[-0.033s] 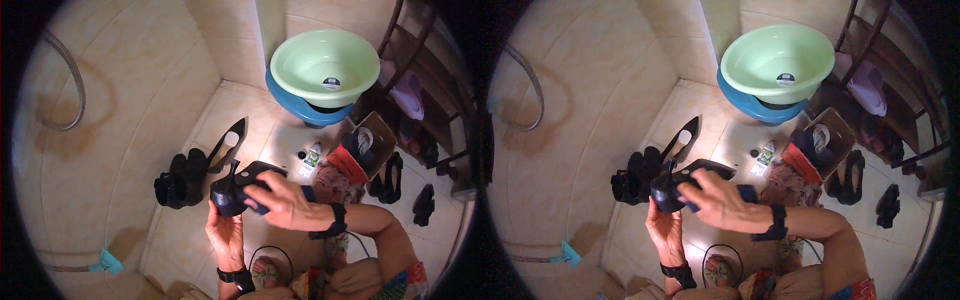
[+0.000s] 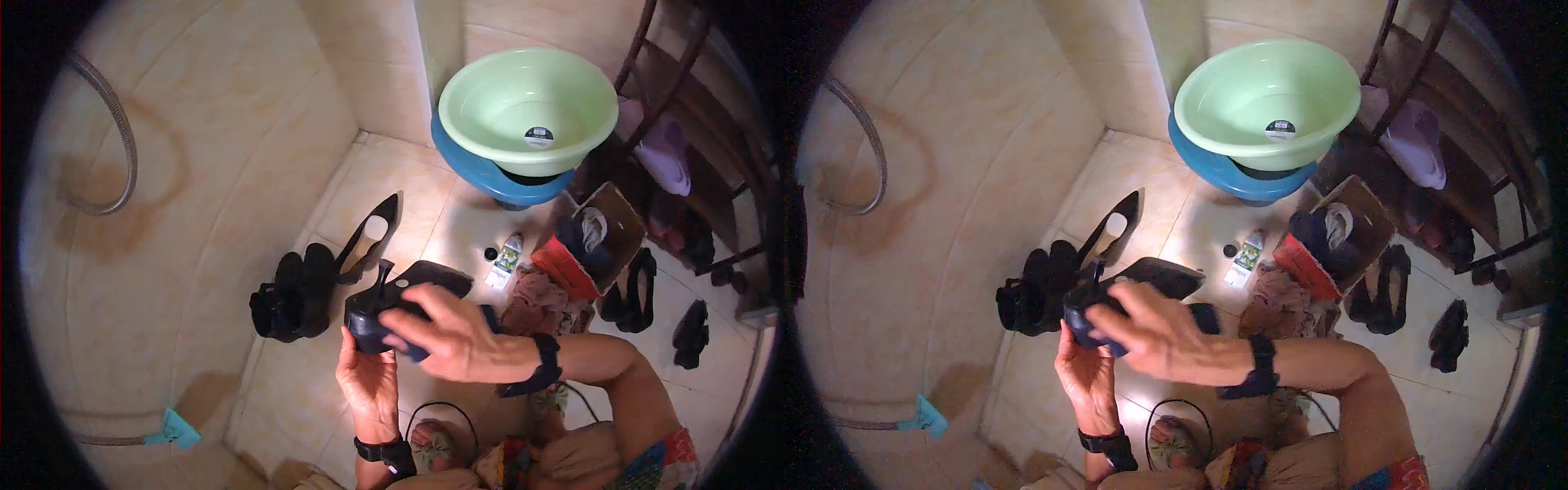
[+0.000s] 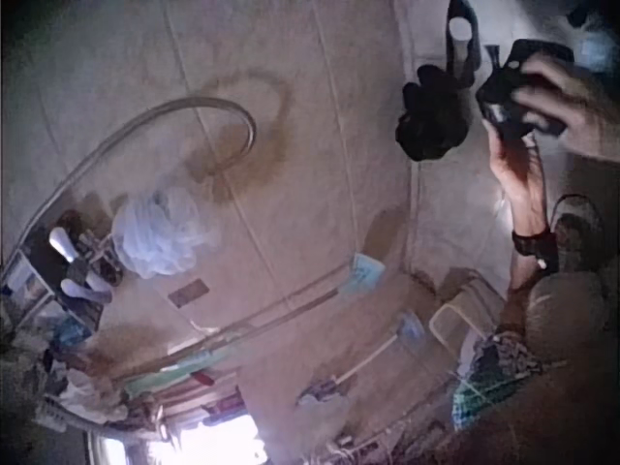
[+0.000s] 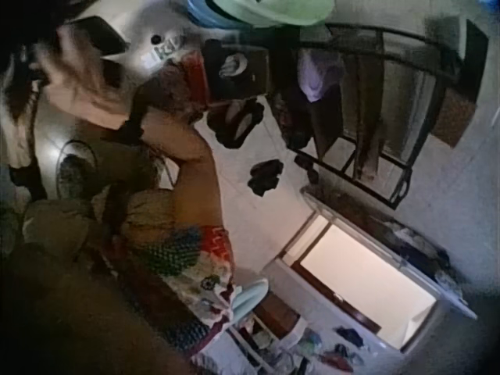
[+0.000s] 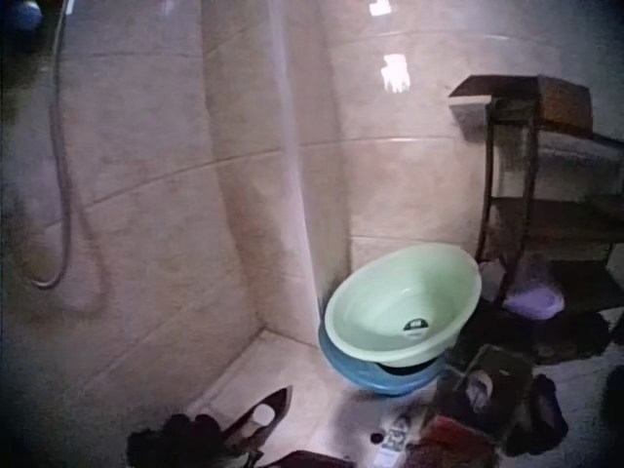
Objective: The person wipes the exterior, heels, and soles of multiple black shoes using a blue cloth, handling a boot and a high-heeled shoe one at a time while sitting in a tiled room.
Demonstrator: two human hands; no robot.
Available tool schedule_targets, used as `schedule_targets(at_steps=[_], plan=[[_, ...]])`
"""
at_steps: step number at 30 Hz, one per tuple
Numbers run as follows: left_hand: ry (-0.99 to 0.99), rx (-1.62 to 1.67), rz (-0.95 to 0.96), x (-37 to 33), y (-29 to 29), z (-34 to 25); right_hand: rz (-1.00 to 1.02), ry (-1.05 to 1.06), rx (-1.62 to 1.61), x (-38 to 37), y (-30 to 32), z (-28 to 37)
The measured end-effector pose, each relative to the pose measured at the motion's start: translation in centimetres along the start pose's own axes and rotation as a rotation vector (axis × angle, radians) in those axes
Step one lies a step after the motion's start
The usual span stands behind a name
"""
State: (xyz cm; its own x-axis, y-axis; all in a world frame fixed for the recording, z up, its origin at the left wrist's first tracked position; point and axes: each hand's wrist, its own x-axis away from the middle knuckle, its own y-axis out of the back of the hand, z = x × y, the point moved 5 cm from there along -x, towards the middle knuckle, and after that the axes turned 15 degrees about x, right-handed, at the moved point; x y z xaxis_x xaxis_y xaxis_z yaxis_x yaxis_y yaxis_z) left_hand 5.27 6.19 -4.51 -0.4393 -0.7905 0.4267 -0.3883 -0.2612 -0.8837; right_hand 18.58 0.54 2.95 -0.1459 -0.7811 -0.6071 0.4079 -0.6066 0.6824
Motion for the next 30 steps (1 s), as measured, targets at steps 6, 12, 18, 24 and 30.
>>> schedule_targets(at_steps=[6, 12, 18, 24, 30], plan=[[-0.017, -0.022, 0.037, 0.2, 0.3, -0.1, 0.079, -0.170, -0.028, 0.8, -0.7, -1.7], [0.098, 0.180, 0.140, -0.1, 0.1, -0.6, -0.026, 0.074, -0.042, 1.0, -0.2, 1.5], [0.033, 0.408, 0.062, -0.4, -0.2, -3.1, 0.201, -0.227, 0.137, 6.0, -2.1, -4.5], [0.000, 0.338, 0.037, -0.3, 0.4, -2.7, 0.034, -0.019, 0.098, 3.3, -0.7, -0.5], [0.026, 0.296, 0.016, 0.2, 0.8, -2.8, 0.153, -0.237, 0.256, 5.6, -1.2, -5.9]])
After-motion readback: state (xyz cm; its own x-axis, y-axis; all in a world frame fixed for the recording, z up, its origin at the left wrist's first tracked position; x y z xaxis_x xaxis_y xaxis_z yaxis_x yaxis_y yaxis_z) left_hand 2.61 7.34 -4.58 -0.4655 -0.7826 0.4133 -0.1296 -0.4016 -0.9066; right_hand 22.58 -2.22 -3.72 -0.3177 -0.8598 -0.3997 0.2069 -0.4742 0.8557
